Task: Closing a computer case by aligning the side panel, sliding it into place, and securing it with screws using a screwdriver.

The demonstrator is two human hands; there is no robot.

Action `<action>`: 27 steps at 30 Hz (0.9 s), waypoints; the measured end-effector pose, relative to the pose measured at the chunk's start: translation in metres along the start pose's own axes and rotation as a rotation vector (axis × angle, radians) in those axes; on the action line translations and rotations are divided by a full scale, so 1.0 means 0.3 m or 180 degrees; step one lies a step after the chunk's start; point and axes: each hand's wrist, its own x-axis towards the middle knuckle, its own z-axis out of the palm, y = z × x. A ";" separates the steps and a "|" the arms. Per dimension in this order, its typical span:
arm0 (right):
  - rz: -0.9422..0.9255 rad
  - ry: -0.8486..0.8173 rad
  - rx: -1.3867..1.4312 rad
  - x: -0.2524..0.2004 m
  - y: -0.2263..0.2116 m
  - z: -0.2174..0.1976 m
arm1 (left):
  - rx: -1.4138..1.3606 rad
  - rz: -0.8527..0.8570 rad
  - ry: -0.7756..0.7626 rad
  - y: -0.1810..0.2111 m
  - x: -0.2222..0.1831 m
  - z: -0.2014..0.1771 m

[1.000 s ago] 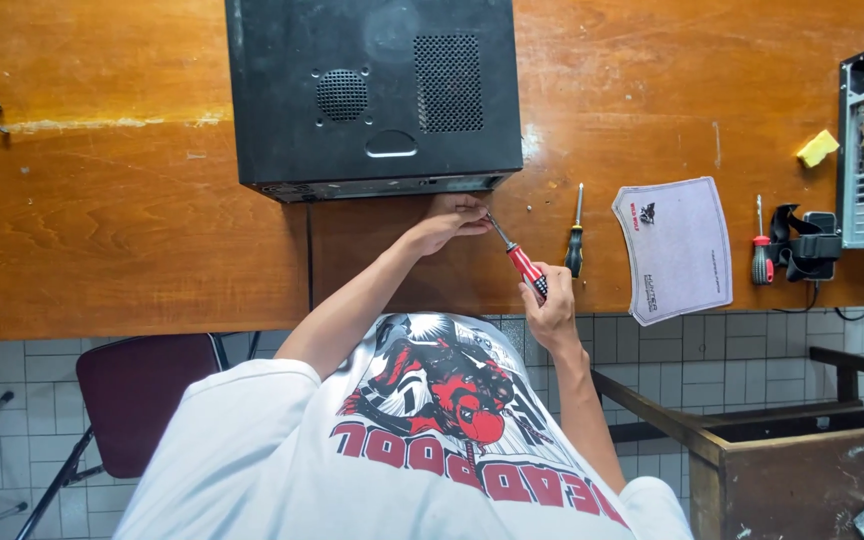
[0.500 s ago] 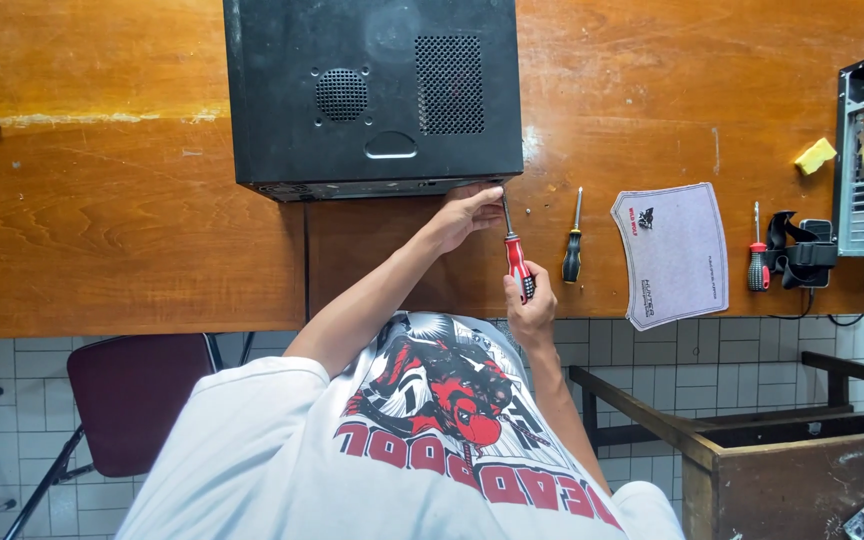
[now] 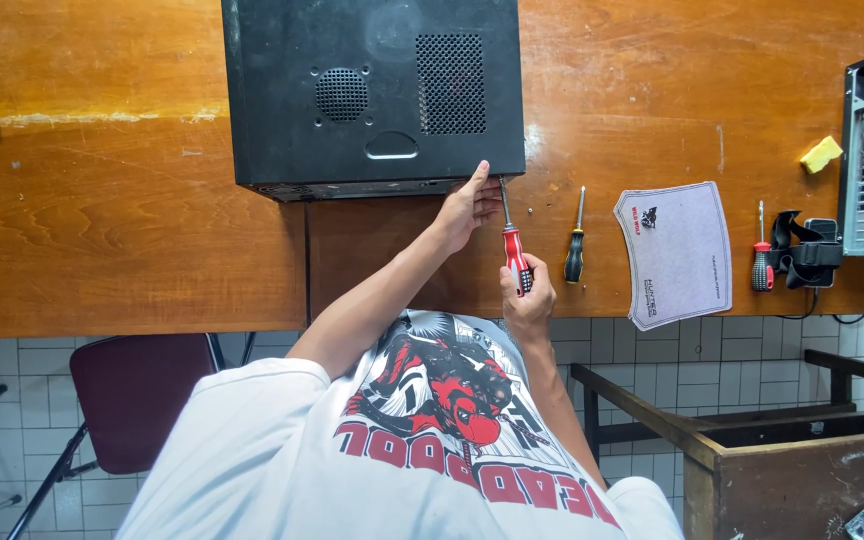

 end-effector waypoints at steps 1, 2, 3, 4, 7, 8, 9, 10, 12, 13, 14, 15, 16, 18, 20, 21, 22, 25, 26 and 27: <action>0.0003 -0.0006 0.0002 -0.001 -0.003 0.004 | 0.0000 -0.0002 0.0006 -0.005 0.004 -0.004; -0.0019 0.0022 -0.0036 -0.001 -0.006 0.005 | 0.0010 0.0005 0.0029 -0.010 0.009 -0.004; -0.0041 0.0049 -0.0075 0.000 -0.009 0.006 | 0.0021 0.0011 0.0051 -0.015 0.016 -0.004; -0.0034 0.0053 -0.0078 -0.002 -0.008 0.007 | 0.0022 0.0004 0.0047 -0.018 0.017 -0.004; -0.0033 0.0103 -0.0140 -0.009 -0.007 0.020 | 0.0034 0.0032 0.0082 -0.022 0.018 -0.004; -0.0065 0.0133 -0.0111 -0.011 -0.006 0.024 | 0.0032 0.0032 0.0098 -0.022 0.019 -0.001; -0.0096 0.0164 -0.0083 -0.012 -0.006 0.029 | 0.0030 0.0032 0.0115 -0.021 0.019 0.003; -0.0096 0.0162 -0.0083 -0.010 0.002 0.033 | 0.0029 0.0032 0.0116 -0.020 0.021 0.002; -0.0140 0.0218 -0.0132 -0.007 0.018 0.041 | 0.0029 0.0047 0.0118 -0.019 0.023 -0.001; -0.0144 0.0213 -0.0131 -0.007 0.010 0.037 | 0.0026 0.0051 0.0121 -0.027 0.028 -0.005; -0.0136 0.0237 -0.0142 -0.005 0.001 0.031 | 0.0028 0.0052 0.0115 -0.033 0.034 -0.009; -0.0128 0.0261 -0.0153 -0.002 -0.008 0.027 | 0.0030 0.0054 0.0109 -0.039 0.040 -0.013; -0.0135 0.0252 -0.0153 -0.002 -0.002 0.031 | 0.0024 0.0060 0.0115 -0.033 0.033 -0.009; -0.0117 0.0225 -0.0171 -0.005 0.010 0.039 | 0.0053 0.0043 0.0105 -0.023 0.017 -0.002; 0.0162 0.0008 0.0377 -0.004 -0.046 0.036 | 0.0043 0.0052 0.0097 -0.023 0.018 -0.006; 0.0442 -0.0204 0.0928 -0.003 -0.073 0.034 | 0.0040 0.0060 0.0083 -0.023 0.019 -0.007; 0.0438 -0.0209 0.0930 0.003 -0.069 0.040 | 0.0039 0.0066 0.0086 -0.029 0.030 -0.013; 0.0990 -0.0494 0.2208 0.009 -0.050 0.044 | 0.0056 0.0072 -0.0007 -0.038 0.030 -0.016; 0.1246 -0.0734 0.2781 0.015 -0.042 0.043 | 0.0111 0.0082 -0.0177 -0.022 0.012 -0.011; 0.1501 -0.0977 0.3353 0.020 -0.035 0.042 | 0.0166 0.0091 -0.0347 -0.006 -0.005 -0.005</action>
